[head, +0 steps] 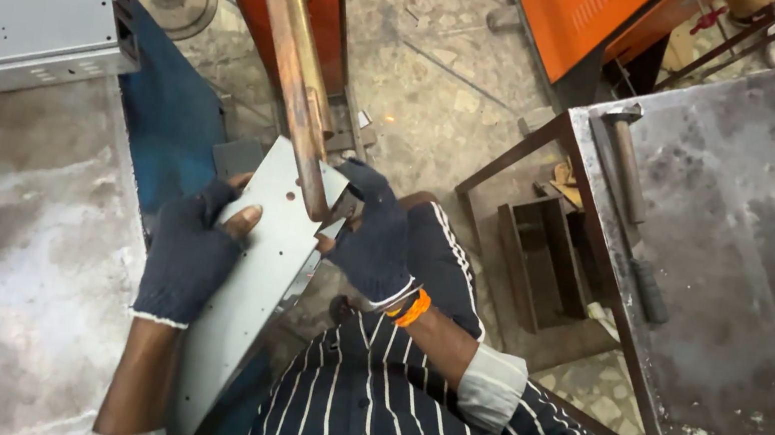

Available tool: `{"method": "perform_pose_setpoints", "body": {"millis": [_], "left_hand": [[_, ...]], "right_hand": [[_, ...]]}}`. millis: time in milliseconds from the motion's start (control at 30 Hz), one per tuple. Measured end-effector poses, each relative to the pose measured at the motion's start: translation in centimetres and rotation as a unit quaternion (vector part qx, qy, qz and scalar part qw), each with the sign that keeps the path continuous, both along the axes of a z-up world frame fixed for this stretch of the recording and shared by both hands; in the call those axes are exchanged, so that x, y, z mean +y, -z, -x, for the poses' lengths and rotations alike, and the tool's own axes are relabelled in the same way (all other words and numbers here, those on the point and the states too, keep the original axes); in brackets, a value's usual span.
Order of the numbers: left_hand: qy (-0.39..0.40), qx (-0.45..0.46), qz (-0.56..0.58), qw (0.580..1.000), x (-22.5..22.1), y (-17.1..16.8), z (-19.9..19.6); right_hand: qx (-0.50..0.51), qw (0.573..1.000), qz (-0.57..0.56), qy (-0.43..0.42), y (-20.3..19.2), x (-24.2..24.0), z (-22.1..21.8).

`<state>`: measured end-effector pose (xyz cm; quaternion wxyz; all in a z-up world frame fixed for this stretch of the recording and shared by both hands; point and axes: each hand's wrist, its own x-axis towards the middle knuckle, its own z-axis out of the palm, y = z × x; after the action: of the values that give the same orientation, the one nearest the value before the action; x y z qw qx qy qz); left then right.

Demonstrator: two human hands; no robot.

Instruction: Assembling and spot welding various metal components to construct industrial enclosures.

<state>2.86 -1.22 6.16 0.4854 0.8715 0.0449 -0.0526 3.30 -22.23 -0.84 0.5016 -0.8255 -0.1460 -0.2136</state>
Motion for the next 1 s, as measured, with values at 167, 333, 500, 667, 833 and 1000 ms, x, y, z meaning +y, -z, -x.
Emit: {"method": "perform_pose_setpoints", "body": {"millis": [167,333,500,667,833,1000], "left_hand": [[-0.021,-0.016,0.020,0.999,-1.0,-0.4,-0.7],[-0.018,-0.069,0.060,0.996,-1.6,0.6,-1.1],[-0.080,0.021,0.090,0.993,-2.2,0.5,-0.7],[-0.020,-0.073,0.044,0.996,-1.0,0.3,-0.5],[-0.069,0.003,-0.087,0.994,0.7,0.0,-1.2],[-0.056,-0.005,-0.098,0.994,1.4,-0.8,-2.1]], "right_hand": [[0.059,0.987,-0.132,-0.071,-0.3,-1.0,-1.3],[0.064,0.986,-0.128,-0.081,-0.5,-1.3,-2.0],[0.025,0.994,-0.091,-0.061,2.8,-1.4,-2.3],[0.063,0.994,-0.067,-0.067,-1.0,-1.7,-0.8],[0.048,0.995,0.073,-0.051,-2.4,-1.4,2.3],[0.057,0.995,0.068,-0.037,-2.7,-0.2,4.2]]}}
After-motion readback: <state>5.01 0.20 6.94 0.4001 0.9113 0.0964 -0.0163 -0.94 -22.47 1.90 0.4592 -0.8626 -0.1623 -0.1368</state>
